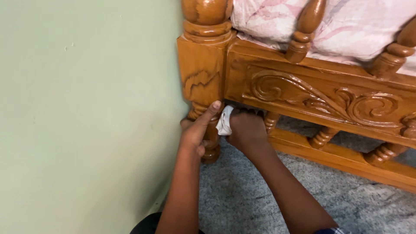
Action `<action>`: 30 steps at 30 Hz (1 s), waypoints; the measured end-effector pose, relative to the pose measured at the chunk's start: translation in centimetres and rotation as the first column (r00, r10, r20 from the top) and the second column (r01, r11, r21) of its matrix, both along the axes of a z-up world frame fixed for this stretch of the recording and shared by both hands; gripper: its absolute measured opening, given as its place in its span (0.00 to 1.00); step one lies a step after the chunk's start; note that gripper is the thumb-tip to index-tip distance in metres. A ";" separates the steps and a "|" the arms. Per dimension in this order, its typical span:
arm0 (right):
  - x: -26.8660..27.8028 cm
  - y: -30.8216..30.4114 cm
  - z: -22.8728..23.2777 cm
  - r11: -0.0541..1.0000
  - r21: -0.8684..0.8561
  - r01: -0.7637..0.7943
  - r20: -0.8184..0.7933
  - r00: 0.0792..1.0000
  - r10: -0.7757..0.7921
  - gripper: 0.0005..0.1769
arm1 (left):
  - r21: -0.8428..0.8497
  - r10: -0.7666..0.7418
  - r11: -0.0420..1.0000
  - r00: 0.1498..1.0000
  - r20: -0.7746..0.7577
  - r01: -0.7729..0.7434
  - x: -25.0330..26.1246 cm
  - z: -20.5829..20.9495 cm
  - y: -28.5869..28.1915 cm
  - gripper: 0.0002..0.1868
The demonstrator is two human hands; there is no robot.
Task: The person wipes the wooden bed frame with a white cloth, focusing on the carved details and lower rails. They repeatedly fold the cloth and continue wiping different sections of the bed frame.
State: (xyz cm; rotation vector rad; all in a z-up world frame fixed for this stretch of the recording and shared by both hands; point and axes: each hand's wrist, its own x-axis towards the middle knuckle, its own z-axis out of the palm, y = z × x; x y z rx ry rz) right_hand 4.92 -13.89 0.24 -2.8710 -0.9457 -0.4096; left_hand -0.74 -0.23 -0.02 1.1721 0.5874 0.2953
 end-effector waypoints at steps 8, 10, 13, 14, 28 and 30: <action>-0.6 -0.4 -0.4 0.998 0.050 -0.038 0.112 0.993 0.032 0.30 | -0.010 0.003 1.000 1.000 -0.014 -0.004 0.2 0.2 -0.1 0.71; -0.5 -0.3 -0.4 0.998 0.047 -0.032 0.106 0.994 0.026 0.30 | -0.012 -0.005 1.000 1.000 -0.012 0.005 0.1 0.1 0.0 0.71; -0.5 -0.2 -0.5 0.998 0.059 -0.037 0.118 0.993 0.030 0.29 | -0.026 0.026 0.999 0.999 -0.041 -0.027 0.3 0.0 0.0 0.73; -0.5 -0.3 -0.4 0.998 0.060 -0.035 0.115 0.993 0.028 0.29 | -0.013 0.019 1.000 0.999 -0.031 -0.020 0.3 0.0 0.0 0.72; -1.2 -0.1 -0.7 0.997 0.082 -0.014 0.288 0.958 -0.010 0.31 | -0.023 0.019 1.000 1.000 0.009 -0.019 0.0 0.3 -0.1 0.65; -1.3 -0.1 -0.8 0.995 0.093 -0.034 0.325 0.946 0.002 0.32 | -0.046 0.019 0.999 1.000 0.008 -0.018 0.1 0.2 -0.1 0.64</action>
